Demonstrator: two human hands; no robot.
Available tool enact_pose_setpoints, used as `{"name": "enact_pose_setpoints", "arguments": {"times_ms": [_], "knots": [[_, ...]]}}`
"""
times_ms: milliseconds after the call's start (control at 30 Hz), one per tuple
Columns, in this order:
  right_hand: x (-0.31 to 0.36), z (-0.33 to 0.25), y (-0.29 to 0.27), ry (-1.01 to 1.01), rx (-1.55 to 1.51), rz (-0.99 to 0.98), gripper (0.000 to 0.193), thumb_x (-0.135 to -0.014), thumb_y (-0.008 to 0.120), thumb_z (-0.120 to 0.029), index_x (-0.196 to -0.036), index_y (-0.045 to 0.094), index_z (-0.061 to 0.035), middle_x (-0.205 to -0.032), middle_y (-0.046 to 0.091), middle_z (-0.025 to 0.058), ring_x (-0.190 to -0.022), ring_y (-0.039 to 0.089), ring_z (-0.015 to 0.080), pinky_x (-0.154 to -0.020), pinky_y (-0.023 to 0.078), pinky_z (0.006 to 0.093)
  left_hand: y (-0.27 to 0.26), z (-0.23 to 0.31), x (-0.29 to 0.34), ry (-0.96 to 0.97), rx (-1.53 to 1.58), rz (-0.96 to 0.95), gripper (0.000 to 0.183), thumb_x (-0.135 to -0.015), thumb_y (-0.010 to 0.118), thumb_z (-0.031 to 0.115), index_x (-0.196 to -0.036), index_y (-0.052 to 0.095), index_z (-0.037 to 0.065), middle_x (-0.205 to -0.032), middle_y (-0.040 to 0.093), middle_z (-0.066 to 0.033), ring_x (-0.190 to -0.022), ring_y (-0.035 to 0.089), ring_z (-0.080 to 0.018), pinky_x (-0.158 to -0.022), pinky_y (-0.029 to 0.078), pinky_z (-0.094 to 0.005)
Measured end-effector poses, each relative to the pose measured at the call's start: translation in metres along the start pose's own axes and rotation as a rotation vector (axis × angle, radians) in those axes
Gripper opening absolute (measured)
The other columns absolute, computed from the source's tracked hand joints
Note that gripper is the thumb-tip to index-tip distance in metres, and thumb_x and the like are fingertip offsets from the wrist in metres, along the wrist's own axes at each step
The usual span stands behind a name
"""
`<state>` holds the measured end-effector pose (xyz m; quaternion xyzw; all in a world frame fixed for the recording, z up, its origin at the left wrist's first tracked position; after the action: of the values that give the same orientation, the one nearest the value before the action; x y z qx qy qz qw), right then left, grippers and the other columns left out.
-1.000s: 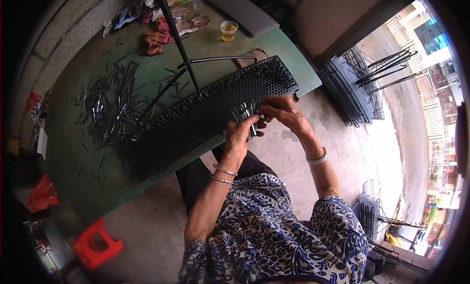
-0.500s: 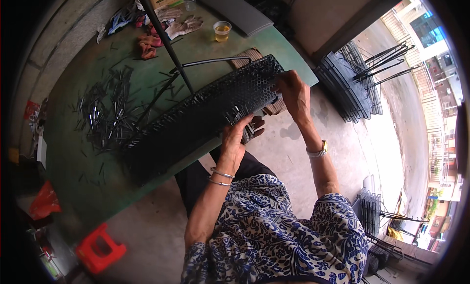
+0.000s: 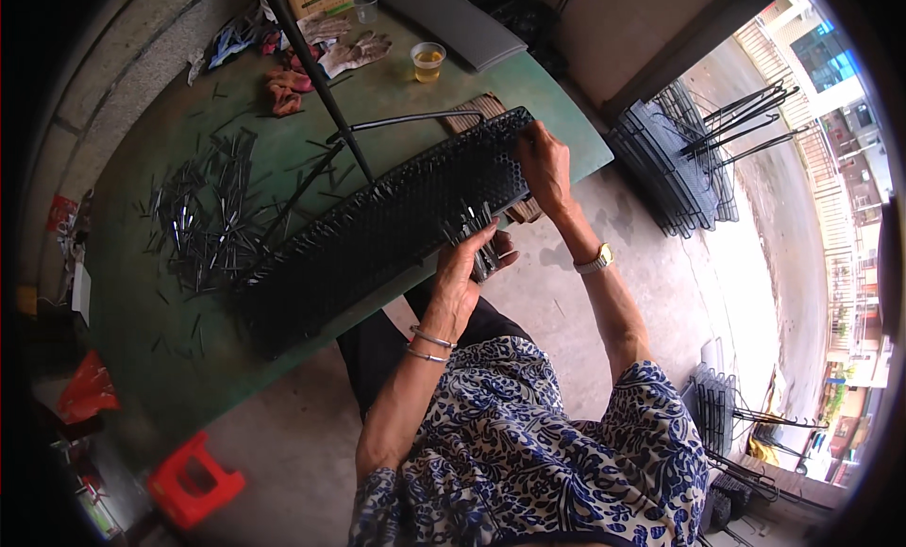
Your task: Inserting small metal pins into a black perforated mesh strip and using pliers to secure or manipulate them.
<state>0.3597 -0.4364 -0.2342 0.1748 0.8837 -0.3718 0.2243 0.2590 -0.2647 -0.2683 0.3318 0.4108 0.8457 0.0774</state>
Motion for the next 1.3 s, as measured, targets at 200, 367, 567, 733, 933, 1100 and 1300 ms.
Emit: {"name": "enact_pose_setpoints", "arguments": {"times_ms": [200,367,567,733,933,1100,1300], "knots": [[-0.007,-0.001,0.001,0.011,0.197,-0.14,0.012,-0.085,0.06,-0.012,-0.096,0.061,-0.0065,-0.086,0.062,0.0155,-0.077,0.061,0.0353,-0.067,0.049,0.0405,0.002,0.003,0.0,0.061,-0.039,0.0,0.015,-0.085,0.067,0.01,-0.099,0.065,0.005,-0.083,0.066,-0.0076,-0.076,0.066,-0.0193,-0.071,0.058,-0.038],[-0.008,-0.006,0.001,0.032,0.289,-0.185,0.016,-0.085,0.059,-0.018,-0.1,0.065,-0.0147,-0.103,0.056,0.0159,-0.09,0.06,0.0345,-0.073,0.049,0.0436,0.003,0.005,0.003,0.112,-0.064,0.007,0.014,-0.085,0.067,0.009,-0.098,0.065,0.005,-0.085,0.067,-0.0082,-0.076,0.066,-0.0196,-0.07,0.059,-0.0372],[-0.006,-0.003,0.002,-0.072,0.237,-0.165,0.015,-0.086,0.061,-0.024,-0.097,0.069,-0.0178,-0.095,0.057,0.011,-0.086,0.06,0.031,-0.071,0.049,0.0401,0.007,0.005,0.003,0.112,-0.049,-0.004,0.016,-0.084,0.067,0.009,-0.099,0.065,0.004,-0.086,0.068,-0.0103,-0.077,0.068,-0.0211,-0.069,0.059,-0.0375],[-0.002,-0.013,-0.001,-0.003,0.406,-0.182,0.02,-0.087,0.06,-0.026,-0.103,0.07,-0.0201,-0.095,0.057,0.0118,-0.088,0.06,0.03,-0.072,0.048,0.0394,0.005,0.006,0.005,0.124,-0.026,0.026,0.017,-0.083,0.068,0.01,-0.098,0.065,0.002,-0.085,0.068,-0.0107,-0.076,0.068,-0.022,-0.069,0.06,-0.0384],[0.008,-0.015,-0.009,0.042,0.36,-0.218,0.023,-0.088,0.06,-0.031,-0.102,0.069,-0.0148,-0.097,0.06,0.0137,-0.088,0.06,0.0276,-0.07,0.048,0.0385,0.004,0.005,0.007,0.116,-0.04,0.055,0.018,-0.081,0.07,0.012,-0.095,0.066,0.001,-0.084,0.068,-0.0102,-0.075,0.068,-0.0217,-0.068,0.06,-0.0386],[0.036,-0.061,-0.031,0.433,-0.281,-0.847,0.026,-0.088,0.063,-0.028,-0.095,0.067,-0.0027,-0.082,0.063,0.0075,-0.074,0.058,0.0146,-0.064,0.047,0.0308,0.0,0.005,0.008,0.184,-0.065,0.074,0.017,-0.082,0.067,0.012,-0.093,0.067,0.0,-0.082,0.068,-0.0096,-0.065,0.066,-0.0187,-0.058,0.059,-0.0342],[0.055,-0.054,-0.027,0.422,-0.562,-0.758,0.022,-0.086,0.064,-0.021,-0.091,0.065,0.0008,-0.078,0.061,0.003,-0.072,0.056,0.0097,-0.062,0.045,0.0268,0.005,0.005,0.012,0.239,-0.191,0.077,0.018,-0.083,0.066,0.013,-0.091,0.069,-0.003,-0.082,0.069,-0.0099,-0.065,0.067,-0.0173,-0.059,0.058,-0.0314]]}}
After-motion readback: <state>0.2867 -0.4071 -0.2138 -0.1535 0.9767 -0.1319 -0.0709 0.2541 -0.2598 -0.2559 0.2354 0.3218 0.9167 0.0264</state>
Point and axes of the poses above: each hand's wrist, its own x-axis away from the middle knuckle, its own y-axis out of the palm, z = x × y, the point moved 3 cm from there along -x, towards the middle knuckle
